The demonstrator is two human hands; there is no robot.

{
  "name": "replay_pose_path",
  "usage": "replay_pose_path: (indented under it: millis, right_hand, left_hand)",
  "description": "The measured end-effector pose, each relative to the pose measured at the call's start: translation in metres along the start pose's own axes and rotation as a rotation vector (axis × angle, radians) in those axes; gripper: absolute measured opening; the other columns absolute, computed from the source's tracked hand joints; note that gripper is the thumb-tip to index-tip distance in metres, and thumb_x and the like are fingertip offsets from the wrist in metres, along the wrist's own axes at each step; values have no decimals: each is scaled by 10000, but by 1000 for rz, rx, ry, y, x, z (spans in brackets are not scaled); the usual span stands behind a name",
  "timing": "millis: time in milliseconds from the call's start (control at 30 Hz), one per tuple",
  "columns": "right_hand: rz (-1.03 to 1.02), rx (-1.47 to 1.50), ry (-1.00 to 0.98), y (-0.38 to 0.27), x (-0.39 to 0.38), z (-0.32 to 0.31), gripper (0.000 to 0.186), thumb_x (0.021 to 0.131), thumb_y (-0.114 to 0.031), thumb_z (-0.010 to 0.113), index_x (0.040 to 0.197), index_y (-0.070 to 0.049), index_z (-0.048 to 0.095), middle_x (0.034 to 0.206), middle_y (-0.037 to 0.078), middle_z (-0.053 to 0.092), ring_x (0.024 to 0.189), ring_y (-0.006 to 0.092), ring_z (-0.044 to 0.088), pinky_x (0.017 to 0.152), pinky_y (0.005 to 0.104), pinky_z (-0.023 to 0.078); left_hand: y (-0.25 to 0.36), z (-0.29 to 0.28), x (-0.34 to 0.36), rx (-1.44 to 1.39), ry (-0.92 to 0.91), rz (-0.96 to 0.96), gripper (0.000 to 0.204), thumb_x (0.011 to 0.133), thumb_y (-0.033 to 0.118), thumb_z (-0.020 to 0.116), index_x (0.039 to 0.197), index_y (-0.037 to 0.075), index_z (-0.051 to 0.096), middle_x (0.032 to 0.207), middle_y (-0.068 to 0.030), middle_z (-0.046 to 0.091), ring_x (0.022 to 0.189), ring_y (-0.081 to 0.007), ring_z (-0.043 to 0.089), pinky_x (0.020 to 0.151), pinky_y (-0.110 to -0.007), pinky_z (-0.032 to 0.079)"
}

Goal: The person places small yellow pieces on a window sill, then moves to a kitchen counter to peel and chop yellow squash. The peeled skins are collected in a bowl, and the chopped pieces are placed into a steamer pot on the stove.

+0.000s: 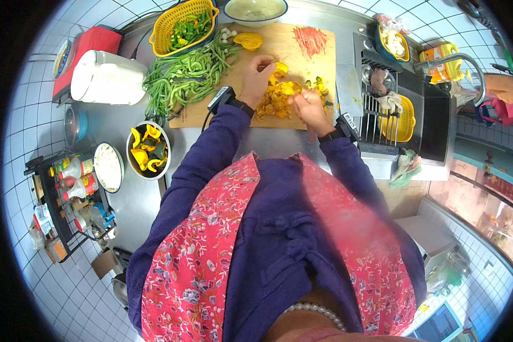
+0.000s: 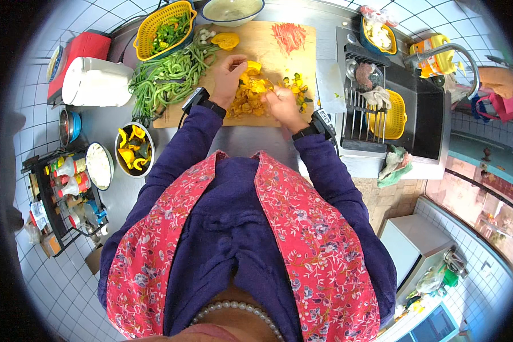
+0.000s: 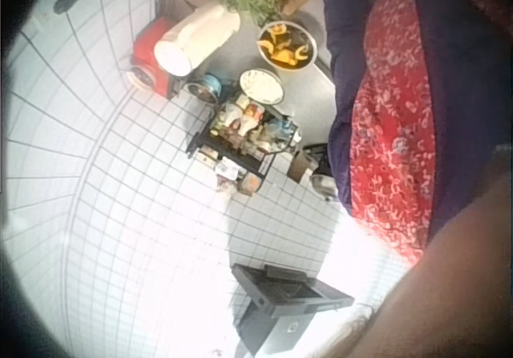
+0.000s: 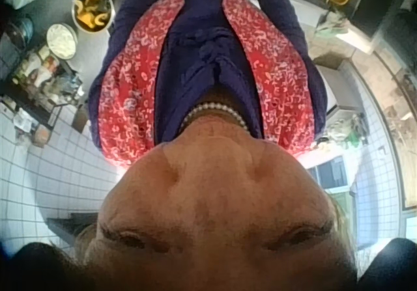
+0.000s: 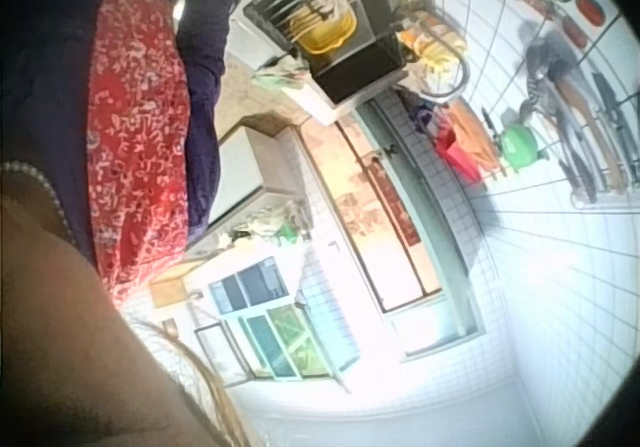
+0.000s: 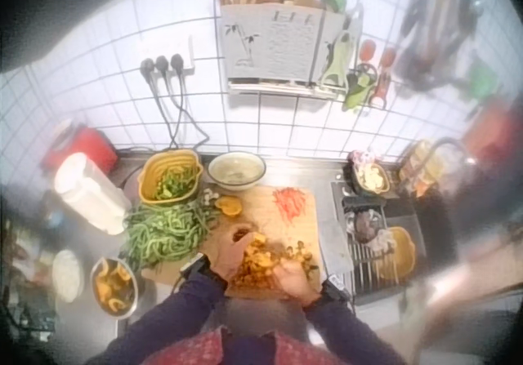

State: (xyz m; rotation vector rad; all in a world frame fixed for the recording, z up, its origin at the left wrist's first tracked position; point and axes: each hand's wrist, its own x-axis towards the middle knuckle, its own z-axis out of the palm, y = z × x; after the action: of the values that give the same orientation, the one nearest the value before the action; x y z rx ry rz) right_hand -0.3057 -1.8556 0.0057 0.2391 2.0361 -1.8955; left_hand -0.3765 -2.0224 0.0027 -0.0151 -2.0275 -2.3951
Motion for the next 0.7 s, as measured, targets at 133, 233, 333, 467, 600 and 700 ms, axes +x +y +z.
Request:
replay_pose_path:
  millis: [133, 233, 333, 467, 600, 700]
  right_hand:
    - [-431, -871, 318, 9, 1, 2, 257, 859, -198, 492, 799, 29, 596, 615, 250, 563, 557, 409, 570, 523, 474, 457]
    - [-465, -853, 395, -3, -5, 3, 248, 869, -206, 494, 781, 13, 568, 592, 221, 567, 539, 384, 579, 505, 456, 461]
    - [-617, -816, 389, -25, -10, 9, 214, 871, -201, 503, 789, -6, 533, 566, 209, 559, 531, 376, 584, 500, 457, 462]
    - [-599, -938, 338, -49, -8, 24, 181, 865, -195, 524, 799, -29, 499, 535, 191, 553, 507, 367, 583, 471, 460, 456]
    - [-561, -939, 373, -57, -1, 34, 177, 892, -192, 507, 822, -29, 515, 563, 214, 547, 528, 388, 574, 488, 481, 449]
    - [-550, -960, 309, -54, 2, 38, 193, 893, -196, 503, 810, -22, 526, 574, 216, 557, 544, 391, 579, 497, 475, 454]
  left_hand:
    - [1, -5, 0, -444, -70, -236, 219, 891, 75, 492, 1073, -17, 575, 992, -95, 606, 872, -162, 589, 777, -268, 475]
    - [7, -11, 0, -712, -169, -381, 264, 920, 88, 406, 1110, -27, 549, 1057, -139, 602, 948, -215, 602, 828, -307, 486]
    - [8, -13, -2, -795, -201, -411, 287, 916, 80, 382, 1138, -25, 530, 1083, -148, 599, 988, -243, 599, 859, -333, 486]
    - [-8, -10, -9, -142, -265, -19, 323, 839, -9, 487, 1161, -5, 520, 1098, -124, 596, 1018, -228, 582, 875, -323, 473]
    - [-24, -1, -11, -293, -177, -134, 434, 738, -65, 583, 1161, 11, 524, 1118, -120, 583, 1041, -238, 566, 907, -306, 448]
    - [-18, -2, -12, -389, -227, -225, 451, 706, -62, 608, 1145, 13, 538, 1106, -127, 585, 1038, -261, 565, 923, -305, 434]
